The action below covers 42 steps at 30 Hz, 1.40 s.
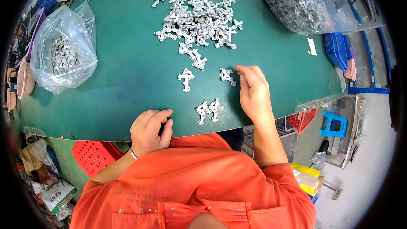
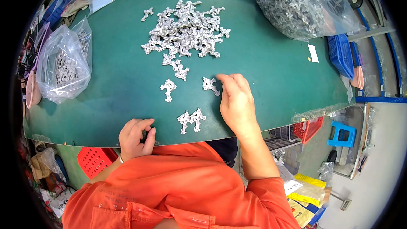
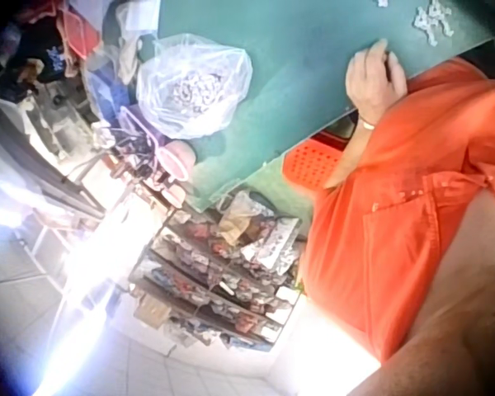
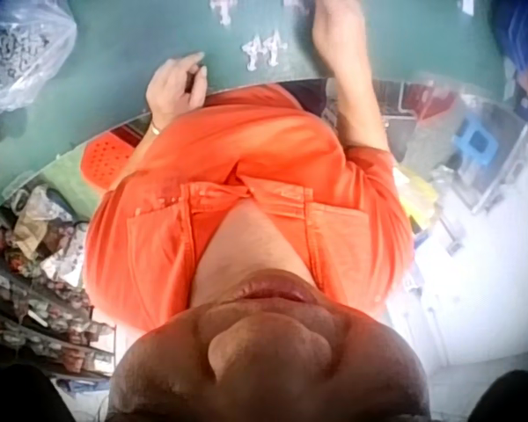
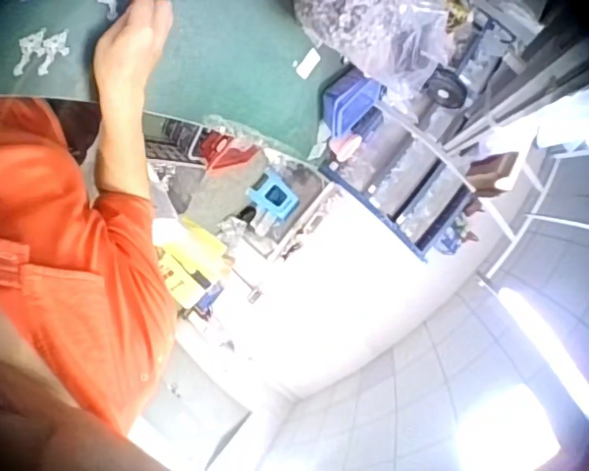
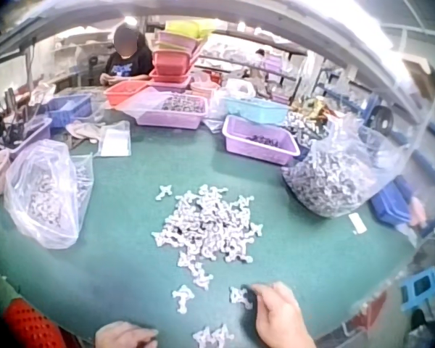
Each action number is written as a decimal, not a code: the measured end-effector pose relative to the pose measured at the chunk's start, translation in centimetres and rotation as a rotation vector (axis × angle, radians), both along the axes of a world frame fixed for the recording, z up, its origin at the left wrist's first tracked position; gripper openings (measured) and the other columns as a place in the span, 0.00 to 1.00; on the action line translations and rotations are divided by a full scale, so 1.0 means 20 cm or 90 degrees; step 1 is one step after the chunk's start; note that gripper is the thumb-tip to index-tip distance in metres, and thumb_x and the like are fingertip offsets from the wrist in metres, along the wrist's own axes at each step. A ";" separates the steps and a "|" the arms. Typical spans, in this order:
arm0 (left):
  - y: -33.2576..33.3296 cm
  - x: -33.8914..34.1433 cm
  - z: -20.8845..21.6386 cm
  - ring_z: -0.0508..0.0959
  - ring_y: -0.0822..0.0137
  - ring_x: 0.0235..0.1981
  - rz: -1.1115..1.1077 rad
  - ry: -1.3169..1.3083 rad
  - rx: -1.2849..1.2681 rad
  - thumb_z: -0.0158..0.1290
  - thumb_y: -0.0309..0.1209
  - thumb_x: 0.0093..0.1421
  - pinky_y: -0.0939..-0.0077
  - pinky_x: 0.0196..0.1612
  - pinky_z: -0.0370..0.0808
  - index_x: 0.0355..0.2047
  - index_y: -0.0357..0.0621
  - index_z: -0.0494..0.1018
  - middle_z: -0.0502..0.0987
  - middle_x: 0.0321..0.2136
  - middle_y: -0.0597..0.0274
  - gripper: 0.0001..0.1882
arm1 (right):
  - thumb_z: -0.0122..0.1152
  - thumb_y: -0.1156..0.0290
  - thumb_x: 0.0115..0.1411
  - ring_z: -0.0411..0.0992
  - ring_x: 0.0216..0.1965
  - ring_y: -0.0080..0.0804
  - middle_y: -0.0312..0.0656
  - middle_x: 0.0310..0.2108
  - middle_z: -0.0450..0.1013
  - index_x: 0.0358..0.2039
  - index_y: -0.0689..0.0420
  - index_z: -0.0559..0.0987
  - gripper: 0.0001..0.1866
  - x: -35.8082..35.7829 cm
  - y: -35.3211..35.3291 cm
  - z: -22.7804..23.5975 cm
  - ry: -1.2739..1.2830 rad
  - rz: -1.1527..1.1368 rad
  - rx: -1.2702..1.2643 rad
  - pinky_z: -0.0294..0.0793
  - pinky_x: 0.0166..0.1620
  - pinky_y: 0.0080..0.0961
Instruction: The person sorts small, grey, cross-shaped plastic parts on a green table, separating them into piles and placing some into a clear plastic bag. The person uses both hands to pick up and arrange the parts throughout the video.
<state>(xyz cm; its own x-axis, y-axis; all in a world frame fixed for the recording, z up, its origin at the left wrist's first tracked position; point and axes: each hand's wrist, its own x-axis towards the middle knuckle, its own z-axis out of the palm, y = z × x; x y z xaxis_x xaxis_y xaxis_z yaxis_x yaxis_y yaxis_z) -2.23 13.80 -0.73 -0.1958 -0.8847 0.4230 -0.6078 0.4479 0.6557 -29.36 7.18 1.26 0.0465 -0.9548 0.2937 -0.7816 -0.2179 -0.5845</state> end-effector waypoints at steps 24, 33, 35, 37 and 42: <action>0.00 0.00 -0.01 0.74 0.61 0.23 0.013 0.001 0.001 0.61 0.21 0.46 0.69 0.27 0.72 0.35 0.45 0.77 0.76 0.26 0.63 0.14 | 0.68 0.76 0.54 0.74 0.35 0.41 0.40 0.32 0.74 0.43 0.60 0.78 0.15 0.08 -0.21 0.13 0.022 0.262 0.080 0.76 0.41 0.31; -0.01 0.00 -0.01 0.75 0.61 0.22 0.014 0.006 -0.023 0.60 0.21 0.46 0.69 0.25 0.73 0.31 0.46 0.77 0.76 0.24 0.63 0.11 | 0.65 0.75 0.56 0.75 0.32 0.49 0.48 0.35 0.75 0.35 0.63 0.80 0.07 0.10 -0.27 0.21 -0.100 0.294 0.283 0.76 0.38 0.37; 0.00 0.00 -0.01 0.75 0.61 0.22 0.012 0.000 -0.027 0.60 0.20 0.46 0.69 0.25 0.73 0.31 0.46 0.77 0.76 0.24 0.63 0.11 | 0.64 0.73 0.58 0.75 0.31 0.50 0.49 0.33 0.75 0.34 0.63 0.81 0.06 0.10 -0.26 0.23 -0.045 0.282 0.259 0.76 0.37 0.38; -0.01 0.00 -0.01 0.75 0.62 0.22 0.012 -0.008 -0.035 0.60 0.20 0.45 0.69 0.25 0.72 0.31 0.46 0.77 0.76 0.24 0.63 0.11 | 0.63 0.72 0.59 0.76 0.33 0.51 0.51 0.31 0.76 0.33 0.62 0.81 0.07 0.09 -0.26 0.18 -0.002 0.306 0.199 0.76 0.38 0.38; -0.02 0.00 -0.02 0.74 0.62 0.21 0.010 0.010 -0.039 0.60 0.19 0.45 0.70 0.25 0.72 0.30 0.45 0.77 0.75 0.23 0.64 0.11 | 0.61 0.75 0.59 0.76 0.34 0.50 0.51 0.31 0.76 0.34 0.62 0.81 0.05 0.01 -0.28 0.12 0.044 0.207 0.060 0.76 0.40 0.37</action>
<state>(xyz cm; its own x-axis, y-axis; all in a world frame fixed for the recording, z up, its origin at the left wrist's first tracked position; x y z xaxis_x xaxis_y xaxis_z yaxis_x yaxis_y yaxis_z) -2.20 13.46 -1.23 -0.1754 -0.8596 0.4799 -0.6047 0.4788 0.6365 -29.06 1.51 3.58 0.3691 -0.9095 0.1913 -0.7183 -0.4097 -0.5622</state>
